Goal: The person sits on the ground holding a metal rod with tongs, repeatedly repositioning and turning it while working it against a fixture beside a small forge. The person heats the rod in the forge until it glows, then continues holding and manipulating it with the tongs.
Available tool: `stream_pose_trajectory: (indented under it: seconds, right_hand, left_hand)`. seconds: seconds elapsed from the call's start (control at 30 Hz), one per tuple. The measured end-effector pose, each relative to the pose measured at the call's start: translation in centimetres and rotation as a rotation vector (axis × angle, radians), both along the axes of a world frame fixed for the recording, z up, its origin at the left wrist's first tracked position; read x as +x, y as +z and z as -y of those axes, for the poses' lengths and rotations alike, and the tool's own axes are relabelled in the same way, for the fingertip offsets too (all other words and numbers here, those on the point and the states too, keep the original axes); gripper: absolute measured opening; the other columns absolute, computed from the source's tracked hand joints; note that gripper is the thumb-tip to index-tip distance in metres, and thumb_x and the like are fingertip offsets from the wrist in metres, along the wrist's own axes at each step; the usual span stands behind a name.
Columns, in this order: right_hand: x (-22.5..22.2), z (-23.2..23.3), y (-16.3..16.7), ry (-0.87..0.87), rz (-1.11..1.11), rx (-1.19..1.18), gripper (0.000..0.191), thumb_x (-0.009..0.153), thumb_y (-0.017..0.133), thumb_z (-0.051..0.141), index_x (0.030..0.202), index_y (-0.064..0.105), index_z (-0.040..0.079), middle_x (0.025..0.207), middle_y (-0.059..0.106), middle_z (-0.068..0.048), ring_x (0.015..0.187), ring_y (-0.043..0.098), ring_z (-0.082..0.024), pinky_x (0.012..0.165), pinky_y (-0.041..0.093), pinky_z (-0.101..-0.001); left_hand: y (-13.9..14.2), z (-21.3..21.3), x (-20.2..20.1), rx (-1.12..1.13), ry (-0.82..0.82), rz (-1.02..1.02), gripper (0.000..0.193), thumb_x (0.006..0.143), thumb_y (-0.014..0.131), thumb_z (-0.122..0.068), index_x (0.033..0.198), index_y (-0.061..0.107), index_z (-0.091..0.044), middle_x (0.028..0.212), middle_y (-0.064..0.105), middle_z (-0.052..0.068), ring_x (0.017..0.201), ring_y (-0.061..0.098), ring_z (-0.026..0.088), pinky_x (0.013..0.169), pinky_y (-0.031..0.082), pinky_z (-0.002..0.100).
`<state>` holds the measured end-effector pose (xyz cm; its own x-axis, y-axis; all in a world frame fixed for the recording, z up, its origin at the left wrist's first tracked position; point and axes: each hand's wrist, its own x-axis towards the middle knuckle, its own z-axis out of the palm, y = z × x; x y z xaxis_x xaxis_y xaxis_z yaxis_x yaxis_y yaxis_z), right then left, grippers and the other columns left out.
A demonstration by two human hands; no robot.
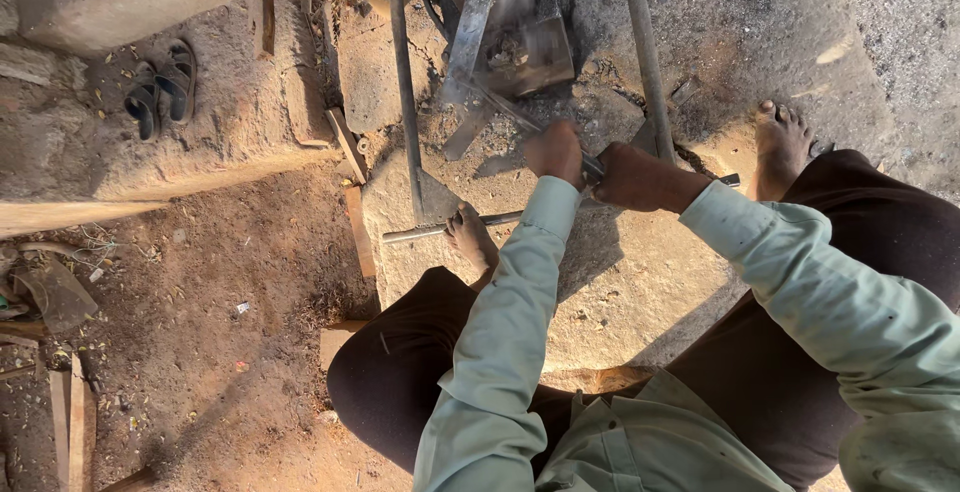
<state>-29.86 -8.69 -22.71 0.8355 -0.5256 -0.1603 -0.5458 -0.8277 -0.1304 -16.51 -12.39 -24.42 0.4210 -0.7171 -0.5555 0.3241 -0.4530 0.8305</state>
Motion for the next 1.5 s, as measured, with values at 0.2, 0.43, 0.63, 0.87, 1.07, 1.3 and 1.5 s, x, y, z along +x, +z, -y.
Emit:
stream_pose_trajectory:
  seconds: [0.2,0.43,0.63,0.87,1.07,1.3,1.5]
  right_hand:
    - [0.7,-0.6,1.1,-0.511,0.223,0.554,0.029,0.089,0.071,0.019,0.091,0.066,-0.01,0.08,0.069,-0.024,0.073,0.076,-0.035,0.072,0.063,-0.042]
    - [2.4,-1.3,0.2,-0.457,0.241,0.463,0.03,0.085,0.071,0.019,0.084,0.064,-0.01,0.079,0.069,-0.026,0.072,0.074,-0.037,0.068,0.061,-0.0438]
    - [4.3,-2.5,-0.1,-0.634,0.409,0.621,0.023,0.079,0.07,0.014,0.076,0.063,-0.008,0.073,0.068,-0.026,0.067,0.073,-0.039,0.065,0.059,-0.0462]
    - [7.0,-3.5,-0.3,-0.297,0.266,0.323,0.02,0.078,0.069,0.012,0.071,0.064,-0.006,0.072,0.067,-0.024,0.068,0.071,-0.041,0.066,0.059,-0.0491]
    - [9.3,-4.9,-1.0,-0.674,0.583,0.665,0.025,0.073,0.069,0.011,0.078,0.06,-0.012,0.073,0.067,-0.031,0.073,0.072,-0.045,0.063,0.06,-0.0499]
    - [11.1,-6.0,-0.6,-0.707,0.555,0.799,0.028,0.077,0.067,0.013,0.079,0.061,-0.014,0.075,0.069,-0.033,0.075,0.075,-0.044,0.066,0.06,-0.0496]
    - [12.5,-7.7,-0.1,-0.738,0.555,0.835,0.027,0.075,0.069,0.012,0.088,0.063,-0.011,0.079,0.069,-0.032,0.077,0.073,-0.046,0.067,0.059,-0.0515]
  left_hand:
    - [0.7,-0.4,0.6,0.005,0.004,0.033,0.02,0.075,0.073,-0.007,0.07,0.059,0.007,0.065,0.059,0.014,0.054,0.055,0.026,0.05,0.042,0.046]
    - [-0.1,-0.5,2.0,-0.022,-0.019,0.084,0.016,0.071,0.072,-0.006,0.069,0.061,0.007,0.066,0.062,0.016,0.052,0.06,0.026,0.05,0.044,0.043]
    - [-0.7,-0.8,3.9,0.048,-0.087,0.014,0.012,0.075,0.066,-0.002,0.068,0.061,0.007,0.059,0.059,0.016,0.045,0.057,0.025,0.044,0.043,0.041]
    - [-0.9,-1.1,6.7,0.01,-0.198,-0.001,0.011,0.076,0.067,0.0,0.07,0.063,0.008,0.056,0.058,0.015,0.041,0.056,0.026,0.04,0.045,0.04]
    - [-1.0,-2.4,8.9,0.062,-0.209,-0.078,0.01,0.079,0.067,0.0,0.072,0.061,0.004,0.054,0.054,0.013,0.04,0.052,0.023,0.041,0.045,0.039]
    - [-1.1,-3.2,11.0,0.045,-0.202,-0.12,0.011,0.08,0.065,0.002,0.071,0.059,0.002,0.055,0.051,0.008,0.04,0.051,0.021,0.039,0.042,0.038]
    - [-0.8,-4.7,12.2,0.075,-0.199,-0.161,0.018,0.078,0.067,0.004,0.072,0.052,-0.004,0.056,0.046,0.006,0.041,0.048,0.019,0.038,0.039,0.037]
